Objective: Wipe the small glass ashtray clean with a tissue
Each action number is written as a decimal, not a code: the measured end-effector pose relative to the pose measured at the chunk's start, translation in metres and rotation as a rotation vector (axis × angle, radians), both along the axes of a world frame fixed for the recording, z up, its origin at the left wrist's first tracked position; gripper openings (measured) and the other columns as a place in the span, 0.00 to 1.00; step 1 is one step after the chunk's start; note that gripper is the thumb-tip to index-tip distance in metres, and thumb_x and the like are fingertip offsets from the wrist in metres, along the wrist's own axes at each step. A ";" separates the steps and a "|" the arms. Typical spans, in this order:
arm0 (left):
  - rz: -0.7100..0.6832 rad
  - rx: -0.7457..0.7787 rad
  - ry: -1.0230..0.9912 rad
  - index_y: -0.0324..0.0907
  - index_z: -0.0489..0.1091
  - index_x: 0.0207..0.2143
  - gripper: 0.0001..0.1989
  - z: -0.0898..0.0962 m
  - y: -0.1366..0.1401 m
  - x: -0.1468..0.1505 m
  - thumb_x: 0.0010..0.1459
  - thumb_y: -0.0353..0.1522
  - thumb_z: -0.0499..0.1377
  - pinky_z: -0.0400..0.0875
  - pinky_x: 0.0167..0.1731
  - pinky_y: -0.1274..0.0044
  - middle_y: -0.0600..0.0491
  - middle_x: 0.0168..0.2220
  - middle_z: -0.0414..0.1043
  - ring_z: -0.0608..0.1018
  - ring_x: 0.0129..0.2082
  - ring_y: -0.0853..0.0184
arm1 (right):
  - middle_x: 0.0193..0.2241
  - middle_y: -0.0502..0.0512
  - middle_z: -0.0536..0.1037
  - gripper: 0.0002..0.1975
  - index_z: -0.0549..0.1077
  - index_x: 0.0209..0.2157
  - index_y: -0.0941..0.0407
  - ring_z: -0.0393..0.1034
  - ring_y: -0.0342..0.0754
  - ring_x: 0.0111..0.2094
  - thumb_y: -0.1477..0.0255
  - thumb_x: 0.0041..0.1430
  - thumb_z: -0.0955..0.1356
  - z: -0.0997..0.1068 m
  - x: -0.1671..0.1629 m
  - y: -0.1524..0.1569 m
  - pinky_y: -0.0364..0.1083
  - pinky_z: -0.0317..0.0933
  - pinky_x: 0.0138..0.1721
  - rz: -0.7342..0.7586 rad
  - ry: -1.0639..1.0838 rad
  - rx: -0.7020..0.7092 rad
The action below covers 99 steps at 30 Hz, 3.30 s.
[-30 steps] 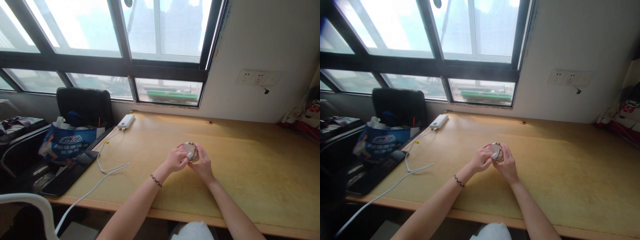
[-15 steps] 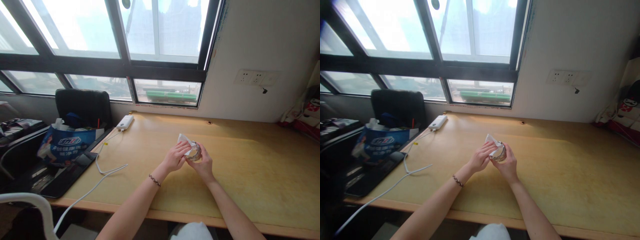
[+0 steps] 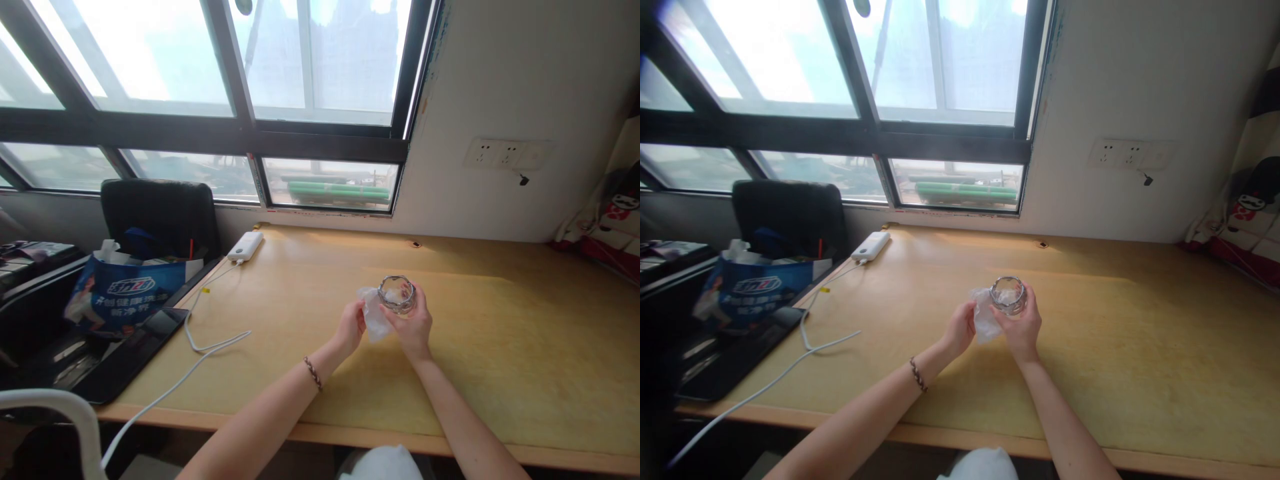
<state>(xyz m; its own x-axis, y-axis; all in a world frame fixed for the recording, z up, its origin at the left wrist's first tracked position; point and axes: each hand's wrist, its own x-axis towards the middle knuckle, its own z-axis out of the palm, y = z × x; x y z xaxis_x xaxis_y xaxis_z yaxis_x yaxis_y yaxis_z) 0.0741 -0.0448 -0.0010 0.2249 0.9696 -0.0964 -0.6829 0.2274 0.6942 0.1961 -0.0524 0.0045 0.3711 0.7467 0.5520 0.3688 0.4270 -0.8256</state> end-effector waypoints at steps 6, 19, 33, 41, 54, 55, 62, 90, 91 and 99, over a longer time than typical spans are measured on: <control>-0.167 -0.171 -0.093 0.34 0.69 0.31 0.10 0.003 -0.002 0.002 0.49 0.29 0.51 0.66 0.32 0.75 0.49 0.26 0.73 0.74 0.25 0.67 | 0.44 0.63 0.68 0.39 0.55 0.49 0.58 0.65 0.53 0.44 0.65 0.35 0.72 0.000 -0.001 -0.002 0.51 0.62 0.42 0.076 0.017 -0.052; -0.151 -0.055 -0.222 0.34 0.66 0.42 0.26 0.012 0.008 -0.010 0.54 0.46 0.44 0.60 0.47 0.69 0.45 0.40 0.71 0.71 0.43 0.60 | 0.44 0.62 0.63 0.37 0.58 0.47 0.57 0.56 0.58 0.47 0.56 0.36 0.70 0.010 -0.013 -0.015 0.59 0.53 0.47 0.116 -0.524 0.094; -0.358 -0.089 -0.203 0.35 0.67 0.41 0.27 0.018 -0.004 -0.008 0.53 0.47 0.45 0.63 0.42 0.67 0.44 0.37 0.72 0.73 0.39 0.58 | 0.39 0.59 0.62 0.34 0.58 0.46 0.58 0.62 0.52 0.39 0.59 0.38 0.70 0.005 0.003 0.000 0.53 0.59 0.41 -0.115 -0.246 0.025; -0.198 0.006 -0.090 0.38 0.66 0.43 0.23 0.017 0.004 -0.010 0.55 0.45 0.45 0.61 0.45 0.70 0.48 0.40 0.71 0.71 0.42 0.60 | 0.40 0.60 0.60 0.35 0.57 0.46 0.58 0.63 0.52 0.38 0.59 0.37 0.71 0.002 0.000 -0.003 0.54 0.61 0.40 -0.072 -0.226 0.029; -0.231 -0.010 -0.157 0.37 0.68 0.40 0.21 0.008 0.013 -0.011 0.55 0.43 0.46 0.63 0.44 0.72 0.47 0.42 0.70 0.71 0.43 0.61 | 0.48 0.64 0.63 0.38 0.52 0.52 0.57 0.60 0.55 0.49 0.63 0.40 0.71 0.006 -0.004 -0.012 0.54 0.58 0.47 0.267 -0.145 -0.065; -0.232 -0.024 -0.159 0.37 0.68 0.40 0.20 0.006 0.014 -0.011 0.55 0.42 0.47 0.64 0.42 0.73 0.47 0.42 0.70 0.71 0.42 0.61 | 0.49 0.64 0.63 0.36 0.53 0.52 0.57 0.60 0.55 0.49 0.63 0.42 0.70 0.004 -0.002 -0.010 0.53 0.58 0.47 0.297 -0.115 -0.084; -0.314 -0.102 -0.282 0.37 0.68 0.40 0.14 -0.004 0.013 -0.007 0.54 0.33 0.50 0.64 0.43 0.71 0.48 0.40 0.71 0.73 0.39 0.64 | 0.54 0.58 0.58 0.24 0.60 0.50 0.55 0.43 0.53 0.57 0.58 0.54 0.59 -0.003 0.004 -0.001 0.55 0.45 0.54 0.409 -0.171 -0.173; -0.308 -0.043 -0.270 0.35 0.67 0.41 0.23 0.002 0.003 -0.003 0.55 0.44 0.46 0.62 0.43 0.74 0.46 0.41 0.70 0.71 0.41 0.63 | 0.43 0.61 0.69 0.29 0.56 0.46 0.56 0.66 0.51 0.43 0.62 0.44 0.68 -0.008 -0.008 -0.007 0.50 0.60 0.44 0.345 0.052 -0.164; -0.338 -0.050 -0.277 0.35 0.67 0.41 0.23 0.003 0.003 -0.003 0.55 0.44 0.46 0.62 0.42 0.74 0.46 0.41 0.70 0.72 0.40 0.63 | 0.43 0.61 0.69 0.27 0.56 0.46 0.56 0.65 0.51 0.44 0.62 0.46 0.67 -0.007 -0.007 -0.008 0.50 0.60 0.44 0.375 0.062 -0.153; -0.418 -0.138 -0.284 0.34 0.67 0.41 0.24 0.000 0.001 0.000 0.55 0.45 0.46 0.62 0.41 0.73 0.46 0.38 0.72 0.74 0.37 0.63 | 0.46 0.57 0.67 0.19 0.66 0.42 0.55 0.51 0.52 0.54 0.60 0.58 0.54 -0.005 0.003 -0.003 0.55 0.45 0.53 0.228 -0.234 -0.127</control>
<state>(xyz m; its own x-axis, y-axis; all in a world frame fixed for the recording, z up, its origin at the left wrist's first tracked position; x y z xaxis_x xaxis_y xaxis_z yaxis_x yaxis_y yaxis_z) 0.0742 -0.0443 -0.0014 0.6260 0.7739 -0.0960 -0.6712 0.5975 0.4387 0.1988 -0.0554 -0.0004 0.0610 0.8641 0.4996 0.4610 0.4195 -0.7820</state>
